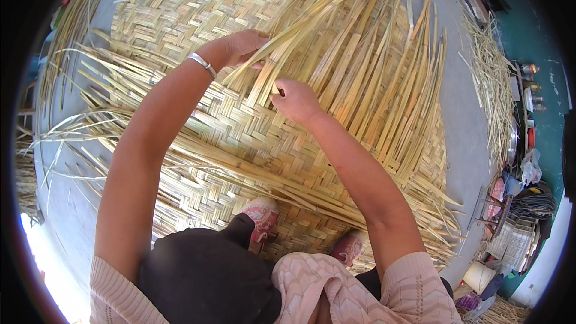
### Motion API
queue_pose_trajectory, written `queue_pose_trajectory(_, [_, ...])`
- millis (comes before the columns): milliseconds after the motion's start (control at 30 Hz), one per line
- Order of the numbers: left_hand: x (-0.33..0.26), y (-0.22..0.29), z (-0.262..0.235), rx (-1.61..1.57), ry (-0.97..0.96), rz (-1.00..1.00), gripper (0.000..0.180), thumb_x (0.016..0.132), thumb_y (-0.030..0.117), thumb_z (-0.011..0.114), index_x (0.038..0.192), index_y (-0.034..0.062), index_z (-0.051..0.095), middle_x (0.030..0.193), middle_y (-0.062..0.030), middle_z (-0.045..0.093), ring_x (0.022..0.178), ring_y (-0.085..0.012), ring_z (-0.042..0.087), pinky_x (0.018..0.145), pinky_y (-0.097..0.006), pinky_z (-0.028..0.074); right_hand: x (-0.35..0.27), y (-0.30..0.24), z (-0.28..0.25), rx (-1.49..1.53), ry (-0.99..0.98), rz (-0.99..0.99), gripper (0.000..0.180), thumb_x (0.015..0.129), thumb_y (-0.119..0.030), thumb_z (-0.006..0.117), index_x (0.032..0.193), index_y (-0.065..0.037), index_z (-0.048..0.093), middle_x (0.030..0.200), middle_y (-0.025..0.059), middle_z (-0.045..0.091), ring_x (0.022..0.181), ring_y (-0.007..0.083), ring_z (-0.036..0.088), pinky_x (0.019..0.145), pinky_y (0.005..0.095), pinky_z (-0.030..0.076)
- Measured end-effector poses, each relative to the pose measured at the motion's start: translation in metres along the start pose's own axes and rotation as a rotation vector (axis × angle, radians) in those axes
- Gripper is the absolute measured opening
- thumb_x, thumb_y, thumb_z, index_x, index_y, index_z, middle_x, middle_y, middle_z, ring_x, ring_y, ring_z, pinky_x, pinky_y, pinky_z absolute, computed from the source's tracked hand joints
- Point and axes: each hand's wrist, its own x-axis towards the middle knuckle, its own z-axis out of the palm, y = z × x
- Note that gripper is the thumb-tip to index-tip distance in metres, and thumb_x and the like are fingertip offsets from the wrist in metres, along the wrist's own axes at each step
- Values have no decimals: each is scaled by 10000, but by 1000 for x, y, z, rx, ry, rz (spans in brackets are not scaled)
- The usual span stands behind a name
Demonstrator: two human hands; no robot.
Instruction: The person weaves a large flat basket by hand, interlacing dried palm strips in an over-under pattern. They repeatedly pull, align, and tuck the strips to expand the woven area.
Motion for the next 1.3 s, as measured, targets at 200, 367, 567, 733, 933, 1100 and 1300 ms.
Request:
queue_pose_trajectory(200, [8, -12, -6, -159, -46, 38, 337, 890, 193, 666, 1159, 21, 556, 847, -27, 643, 691, -91, 614, 530, -217, 501, 2, -1, -3, 1, -31, -3, 229, 807, -226, 590, 910, -26, 632, 892, 210, 648, 854, 389, 614, 759, 466, 483])
queue_pose_trajectory(367, [4, -16, -16, -219, -29, 126, 208, 896, 170, 653, 1047, 49, 579, 854, -35, 664, 732, -125, 639, 600, -252, 531, 5, 1, -5, 38, -63, -11, 232, 803, -233, 611, 908, -28, 636, 879, 205, 648, 841, 378, 618, 749, 453, 482])
queue_pose_trajectory(567, [-9, -10, -38, -380, 129, 315, 157, 885, 180, 658, 978, 60, 618, 876, -36, 673, 792, -120, 636, 707, -284, 530, 8, 2, -8, -16, -106, -30, 242, 812, -242, 621, 935, -34, 639, 898, 181, 657, 851, 355, 624, 750, 441, 484])
queue_pose_trajectory(733, [-25, -14, -61, -522, 189, 399, 96, 881, 157, 651, 888, 71, 609, 808, -14, 630, 786, -147, 608, 767, -308, 508, 9, 1, -7, -38, -85, -18, 273, 823, -247, 659, 950, -8, 621, 811, 170, 644, 746, 306, 620, 700, 397, 485])
queue_pose_trajectory(933, [-54, -30, -114, -774, 445, 527, 140, 861, 158, 681, 870, 59, 582, 747, -37, 596, 739, -179, 596, 723, -326, 503, 13, -1, -12, 23, -186, 53, 282, 794, -212, 628, 995, -14, 637, 917, 196, 664, 870, 344, 639, 781, 417, 498])
queue_pose_trajectory(1100, [-57, -44, -138, -553, 1154, 300, 367, 840, 265, 720, 1029, -18, 583, 852, -107, 626, 797, -221, 626, 741, -362, 509, 16, -2, -9, 64, -238, 88, 272, 782, -191, 624, 981, -6, 639, 905, 205, 661, 869, 341, 644, 786, 413, 502])
queue_pose_trajectory(1300, [-52, -66, -77, 789, 1356, 378, 626, 836, 316, 698, 1356, 49, 475, 1404, -219, 422, 1330, -292, 386, 1058, -481, 364, 19, 2, -5, 65, -217, 92, 262, 796, -183, 631, 980, 4, 633, 832, 167, 667, 788, 291, 659, 739, 391, 507])
